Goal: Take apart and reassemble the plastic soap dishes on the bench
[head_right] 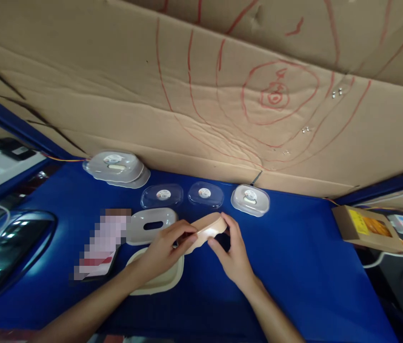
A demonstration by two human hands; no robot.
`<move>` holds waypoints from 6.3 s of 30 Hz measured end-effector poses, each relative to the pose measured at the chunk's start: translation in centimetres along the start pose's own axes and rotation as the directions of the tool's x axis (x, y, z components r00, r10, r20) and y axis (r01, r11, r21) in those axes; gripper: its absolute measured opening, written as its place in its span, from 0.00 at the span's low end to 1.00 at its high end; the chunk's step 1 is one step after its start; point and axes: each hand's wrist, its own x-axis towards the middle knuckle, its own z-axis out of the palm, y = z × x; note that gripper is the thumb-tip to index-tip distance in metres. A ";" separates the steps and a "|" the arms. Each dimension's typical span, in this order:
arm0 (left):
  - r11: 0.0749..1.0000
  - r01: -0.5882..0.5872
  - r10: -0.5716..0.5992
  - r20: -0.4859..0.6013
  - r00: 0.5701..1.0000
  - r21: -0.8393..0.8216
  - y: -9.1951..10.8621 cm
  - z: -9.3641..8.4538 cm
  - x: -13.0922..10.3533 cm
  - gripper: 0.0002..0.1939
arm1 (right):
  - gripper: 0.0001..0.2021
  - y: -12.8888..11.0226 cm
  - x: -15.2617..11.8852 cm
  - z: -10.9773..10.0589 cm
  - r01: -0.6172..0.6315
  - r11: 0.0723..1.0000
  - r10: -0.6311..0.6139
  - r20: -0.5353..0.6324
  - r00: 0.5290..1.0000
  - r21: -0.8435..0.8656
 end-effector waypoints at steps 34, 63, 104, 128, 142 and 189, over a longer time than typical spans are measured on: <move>0.991 0.106 -0.099 0.096 0.990 -0.077 1.1 -0.1 0.6 0.20 | 0.08 -2.9 -1.0 -1.8 0.526 0.672 -0.571 0.090 0.816 -0.521; 0.699 0.035 0.012 -0.060 0.998 0.714 0.8 -2.2 -5.9 0.31 | 0.21 -2.8 -4.1 -4.6 0.600 0.706 -0.397 0.492 0.775 -0.377; 0.146 0.348 -0.499 0.235 0.834 -0.926 5.5 4.7 -6.1 0.51 | 0.40 6.7 8.4 -10.6 0.221 0.728 -0.148 0.166 0.975 -0.649; 0.460 0.184 -0.146 0.130 0.981 -0.869 5.3 10.8 -6.5 0.57 | 0.33 -0.5 -2.4 -13.0 0.107 0.990 -0.132 0.337 0.932 0.092; 0.952 -0.267 0.246 0.146 0.958 0.150 5.8 13.1 -5.7 0.32 | 0.29 4.5 1.6 -11.3 0.326 0.791 -0.175 0.320 0.931 -0.517; 0.712 0.365 -0.154 -0.374 0.915 0.600 -2.8 -1.6 -16.3 0.30 | 0.34 -7.8 0.6 2.6 0.502 0.815 -0.300 0.532 0.792 -0.287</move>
